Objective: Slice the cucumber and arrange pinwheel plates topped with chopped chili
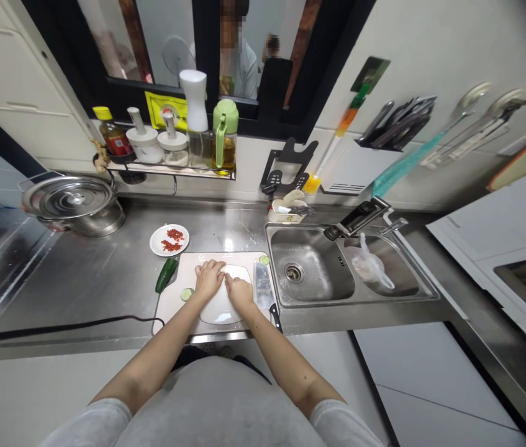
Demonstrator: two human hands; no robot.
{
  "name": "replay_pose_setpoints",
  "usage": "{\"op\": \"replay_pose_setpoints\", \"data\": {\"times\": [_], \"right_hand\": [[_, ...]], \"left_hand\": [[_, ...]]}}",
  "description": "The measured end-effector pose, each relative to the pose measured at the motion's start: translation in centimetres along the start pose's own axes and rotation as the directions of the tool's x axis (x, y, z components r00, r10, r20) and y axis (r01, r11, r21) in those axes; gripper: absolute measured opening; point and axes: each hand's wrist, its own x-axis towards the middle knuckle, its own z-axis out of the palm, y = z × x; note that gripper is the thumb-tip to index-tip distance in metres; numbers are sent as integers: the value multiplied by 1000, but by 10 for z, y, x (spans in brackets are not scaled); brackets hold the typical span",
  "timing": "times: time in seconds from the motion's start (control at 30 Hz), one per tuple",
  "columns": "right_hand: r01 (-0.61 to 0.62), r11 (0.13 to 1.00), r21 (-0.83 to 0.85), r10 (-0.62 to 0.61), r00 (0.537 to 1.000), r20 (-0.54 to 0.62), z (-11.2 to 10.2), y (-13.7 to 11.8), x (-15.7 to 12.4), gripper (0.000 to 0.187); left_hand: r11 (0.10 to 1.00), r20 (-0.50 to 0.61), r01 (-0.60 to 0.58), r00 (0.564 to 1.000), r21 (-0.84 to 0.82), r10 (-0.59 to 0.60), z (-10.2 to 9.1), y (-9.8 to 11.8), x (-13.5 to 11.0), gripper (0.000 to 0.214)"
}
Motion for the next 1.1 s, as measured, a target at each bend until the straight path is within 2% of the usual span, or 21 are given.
{"op": "replay_pose_setpoints", "data": {"times": [0.4,0.5,0.63,0.7,0.8,0.97,1.1], "right_hand": [[31,998,-59,-32,999,-7,-2,-1,-1,42],[20,999,-29,-21,999,-24,-8,-1,-3,45],[-48,998,49,50,998,-49,-20,5,-11,50],[-87,991,105,94,993,-67,-25,10,-18,51],[-133,972,193,155,983,-103,-28,21,-32,48],[-146,947,287,201,964,-173,-22,37,-55,40],[-128,939,320,197,961,-195,-16,38,-66,37]], "left_hand": [[1000,-29,1,1000,-6,-1,2,1,-3,31],[998,-74,19,997,-66,-24,-1,3,-4,30],[983,-191,70,976,-172,-103,-13,-1,-12,30],[970,-261,94,953,-226,-154,-22,-10,-22,29],[949,-333,137,914,-285,-232,-33,-36,-46,30],[913,-304,238,889,-331,-342,-42,-81,-90,35],[906,-255,311,887,-286,-385,-42,-91,-106,35]]}}
